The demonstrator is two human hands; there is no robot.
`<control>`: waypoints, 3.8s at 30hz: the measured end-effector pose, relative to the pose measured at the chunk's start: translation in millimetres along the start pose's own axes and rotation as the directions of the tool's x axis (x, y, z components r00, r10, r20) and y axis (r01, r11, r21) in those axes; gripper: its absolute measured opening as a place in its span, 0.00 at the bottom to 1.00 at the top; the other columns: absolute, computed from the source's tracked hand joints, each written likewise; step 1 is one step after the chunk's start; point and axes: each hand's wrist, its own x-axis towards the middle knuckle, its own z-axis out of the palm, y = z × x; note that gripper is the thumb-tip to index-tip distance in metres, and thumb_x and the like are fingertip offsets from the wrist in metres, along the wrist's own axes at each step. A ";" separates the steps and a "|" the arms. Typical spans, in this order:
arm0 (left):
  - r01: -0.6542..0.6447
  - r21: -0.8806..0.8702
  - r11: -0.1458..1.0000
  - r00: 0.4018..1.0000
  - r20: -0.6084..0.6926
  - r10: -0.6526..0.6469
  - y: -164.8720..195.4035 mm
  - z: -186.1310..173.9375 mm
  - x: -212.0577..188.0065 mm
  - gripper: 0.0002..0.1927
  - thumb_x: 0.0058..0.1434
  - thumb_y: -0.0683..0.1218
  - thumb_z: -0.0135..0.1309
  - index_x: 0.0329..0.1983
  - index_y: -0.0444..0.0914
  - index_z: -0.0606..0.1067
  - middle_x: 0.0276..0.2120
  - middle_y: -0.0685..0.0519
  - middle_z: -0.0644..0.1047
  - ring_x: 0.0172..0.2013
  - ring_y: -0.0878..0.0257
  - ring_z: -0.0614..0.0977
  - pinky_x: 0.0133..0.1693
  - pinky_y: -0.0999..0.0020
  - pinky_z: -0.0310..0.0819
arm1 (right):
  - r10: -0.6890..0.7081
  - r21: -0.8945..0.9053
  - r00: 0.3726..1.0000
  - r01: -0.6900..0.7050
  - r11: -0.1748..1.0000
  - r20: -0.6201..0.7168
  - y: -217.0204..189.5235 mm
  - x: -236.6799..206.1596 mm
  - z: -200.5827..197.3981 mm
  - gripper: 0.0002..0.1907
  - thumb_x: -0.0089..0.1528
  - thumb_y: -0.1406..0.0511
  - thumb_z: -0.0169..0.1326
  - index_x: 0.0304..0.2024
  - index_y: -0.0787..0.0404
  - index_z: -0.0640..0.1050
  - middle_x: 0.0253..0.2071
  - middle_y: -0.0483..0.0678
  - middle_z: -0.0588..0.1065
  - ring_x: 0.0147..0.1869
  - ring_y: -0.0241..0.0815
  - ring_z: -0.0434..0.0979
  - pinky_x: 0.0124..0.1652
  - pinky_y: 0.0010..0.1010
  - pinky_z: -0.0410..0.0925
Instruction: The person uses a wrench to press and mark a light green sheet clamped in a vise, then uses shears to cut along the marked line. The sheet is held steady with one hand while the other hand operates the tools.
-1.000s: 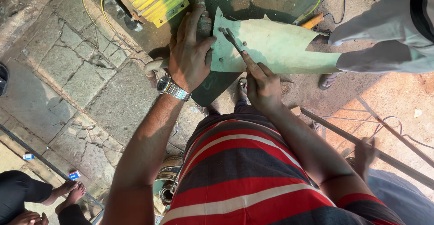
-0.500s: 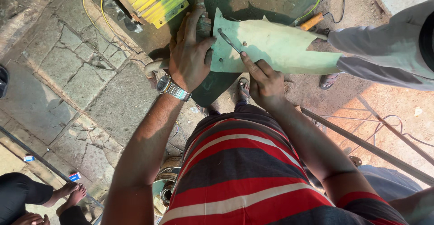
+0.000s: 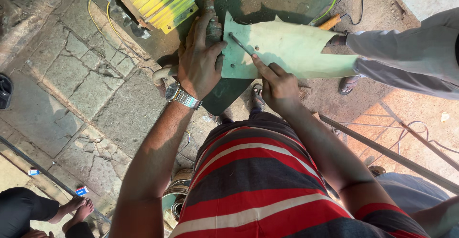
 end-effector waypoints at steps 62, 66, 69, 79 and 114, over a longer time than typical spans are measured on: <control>-0.237 0.395 0.888 0.964 0.205 0.167 51.6 9.0 2.3 0.14 0.60 0.47 0.56 0.45 0.38 0.83 0.72 0.44 0.66 0.70 0.52 0.62 0.63 0.35 0.47 | 0.321 0.087 0.939 -0.312 0.946 -0.124 -44.0 19.2 -33.9 0.27 0.64 0.78 0.50 0.67 0.67 0.73 0.40 0.63 0.78 0.38 0.53 0.82 0.42 0.39 0.73; -0.237 0.447 0.863 0.966 0.207 0.158 59.7 5.3 4.8 0.17 0.61 0.48 0.53 0.48 0.35 0.82 0.70 0.42 0.68 0.67 0.52 0.65 0.61 0.40 0.51 | 0.306 0.101 0.946 -0.295 0.950 -0.105 -36.0 21.0 -52.0 0.25 0.65 0.78 0.49 0.66 0.67 0.72 0.43 0.62 0.79 0.39 0.51 0.83 0.43 0.38 0.74; -0.231 0.388 0.893 0.969 0.180 0.172 61.3 2.0 9.1 0.18 0.60 0.47 0.53 0.51 0.35 0.81 0.67 0.40 0.70 0.65 0.52 0.68 0.62 0.42 0.52 | 0.311 0.084 0.948 -0.306 0.948 -0.063 -22.8 15.2 -62.8 0.24 0.66 0.77 0.49 0.66 0.67 0.74 0.39 0.61 0.79 0.37 0.50 0.82 0.41 0.37 0.73; -0.193 0.274 0.942 0.979 0.119 0.166 58.2 -6.3 12.2 0.18 0.65 0.53 0.58 0.53 0.39 0.76 0.67 0.51 0.73 0.62 0.55 0.70 0.62 0.42 0.52 | 0.256 0.075 0.965 -0.251 0.965 -0.062 5.1 -43.8 -51.0 0.24 0.68 0.77 0.50 0.67 0.68 0.71 0.33 0.58 0.78 0.35 0.48 0.83 0.36 0.37 0.73; -0.138 0.154 0.978 0.987 0.107 0.123 73.9 40.5 34.3 0.21 0.58 0.55 0.63 0.49 0.40 0.74 0.66 0.51 0.71 0.56 0.51 0.71 0.56 0.34 0.57 | 0.341 0.132 0.936 -0.328 0.935 -0.090 54.9 -88.1 -23.3 0.28 0.65 0.75 0.49 0.69 0.61 0.70 0.35 0.59 0.76 0.34 0.52 0.81 0.34 0.38 0.72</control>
